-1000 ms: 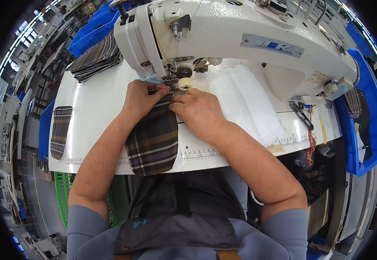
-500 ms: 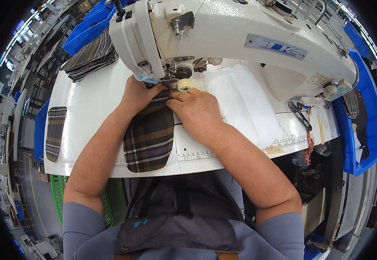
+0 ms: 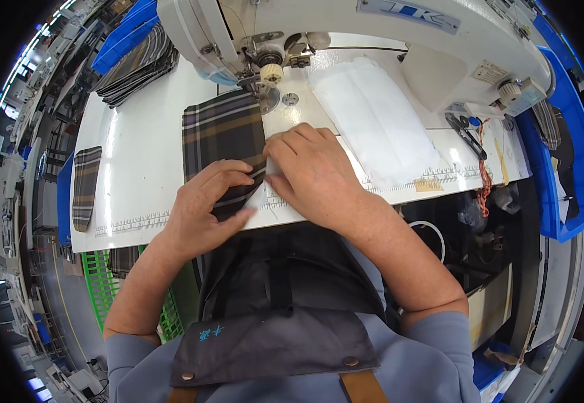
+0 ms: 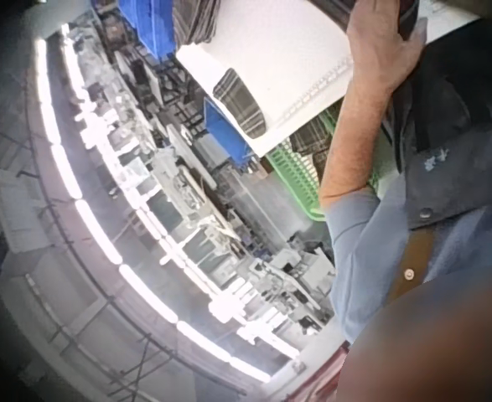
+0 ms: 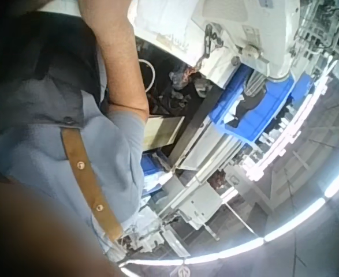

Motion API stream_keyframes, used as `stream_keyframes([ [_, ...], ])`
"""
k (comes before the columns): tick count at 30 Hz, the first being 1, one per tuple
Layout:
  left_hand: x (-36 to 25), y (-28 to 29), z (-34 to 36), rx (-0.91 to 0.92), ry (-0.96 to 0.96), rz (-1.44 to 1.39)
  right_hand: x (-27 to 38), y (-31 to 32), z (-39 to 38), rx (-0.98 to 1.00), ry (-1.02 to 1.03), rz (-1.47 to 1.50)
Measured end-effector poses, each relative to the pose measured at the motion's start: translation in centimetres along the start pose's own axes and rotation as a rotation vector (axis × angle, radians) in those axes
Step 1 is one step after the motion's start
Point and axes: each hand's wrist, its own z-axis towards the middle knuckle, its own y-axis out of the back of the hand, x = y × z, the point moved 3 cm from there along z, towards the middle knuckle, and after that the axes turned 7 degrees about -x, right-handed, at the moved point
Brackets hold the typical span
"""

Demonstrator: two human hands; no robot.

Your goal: The recorder is using an industrial sewing machine to sew pockets onto plaid fabric pieces, likely for clothing or bags.

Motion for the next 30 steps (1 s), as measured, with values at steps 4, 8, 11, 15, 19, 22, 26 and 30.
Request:
stream_keyframes([
  [4,0.4,-0.1,-0.3,-0.020,0.064,-0.084,1.7,1.1,-2.1,0.036,-0.050,0.099],
  [8,0.7,0.1,-0.6,-0.012,0.298,-0.212,2.9,1.3,-3.6,0.030,-0.088,0.124],
  [11,0.7,-0.1,-1.0,-0.026,0.265,-0.192,2.9,1.1,-4.0,0.024,-0.060,0.119],
  [15,-1.0,-0.3,-0.9,-0.165,0.055,-0.050,3.4,0.9,-4.1,0.023,0.040,0.088],
  [19,-0.2,0.1,-1.4,-0.106,0.127,-0.086,3.7,0.7,-3.9,0.021,0.040,0.061],
  [22,0.2,0.2,-1.5,-0.016,0.187,-0.107,3.6,0.5,-3.9,0.044,0.055,0.034],
  [26,-0.7,0.1,-1.2,0.026,-0.100,0.210,3.3,0.5,-4.3,0.013,0.073,0.028],
  [30,-0.7,-0.4,-1.5,0.007,-0.088,0.163,3.4,0.5,-4.2,-0.025,0.091,0.026],
])
